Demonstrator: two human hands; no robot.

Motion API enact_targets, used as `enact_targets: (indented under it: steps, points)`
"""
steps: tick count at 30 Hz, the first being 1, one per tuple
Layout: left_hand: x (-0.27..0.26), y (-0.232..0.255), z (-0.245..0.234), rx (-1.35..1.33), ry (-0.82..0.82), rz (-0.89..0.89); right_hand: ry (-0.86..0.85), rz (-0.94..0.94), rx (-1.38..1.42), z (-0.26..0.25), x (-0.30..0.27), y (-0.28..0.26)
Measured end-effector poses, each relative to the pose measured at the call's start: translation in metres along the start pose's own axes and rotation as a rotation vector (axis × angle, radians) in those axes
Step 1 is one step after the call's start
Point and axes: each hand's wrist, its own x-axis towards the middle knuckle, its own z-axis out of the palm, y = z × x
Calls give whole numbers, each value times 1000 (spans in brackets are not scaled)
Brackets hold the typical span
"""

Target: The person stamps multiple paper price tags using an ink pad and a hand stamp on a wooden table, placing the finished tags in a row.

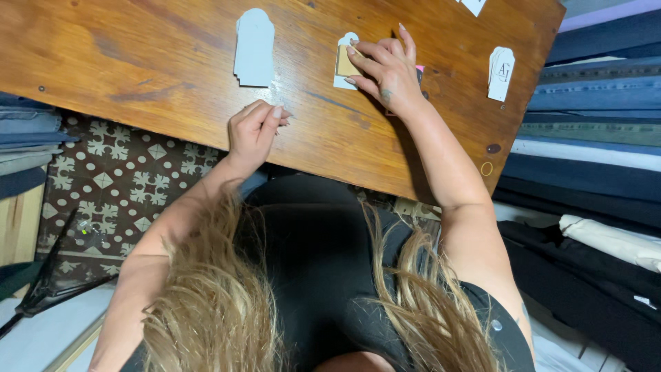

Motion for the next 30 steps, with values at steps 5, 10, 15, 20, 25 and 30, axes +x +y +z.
enact_targets:
  steps: [5, 10, 15, 20, 25, 30]
  points:
    - [13, 5, 32, -224, -156, -540, 40, -6, 0, -5, 1, -5]
    - [43, 13, 64, -499, -273, -927, 70, 41, 26, -25, -1, -18]
    - [59, 17, 86, -720, -202, -1016, 96, 72, 22, -30, -9, -25]
    - [55, 8, 96, -647, -177, -960, 182, 147, 14, -33, -37, -18]
    - [47, 0, 90, -674, -145, -977, 144, 342, 66, -48, -91, 0]
    - [46, 3, 94, -746, -184, -932, 29, 321, 18, -31, -120, 9]
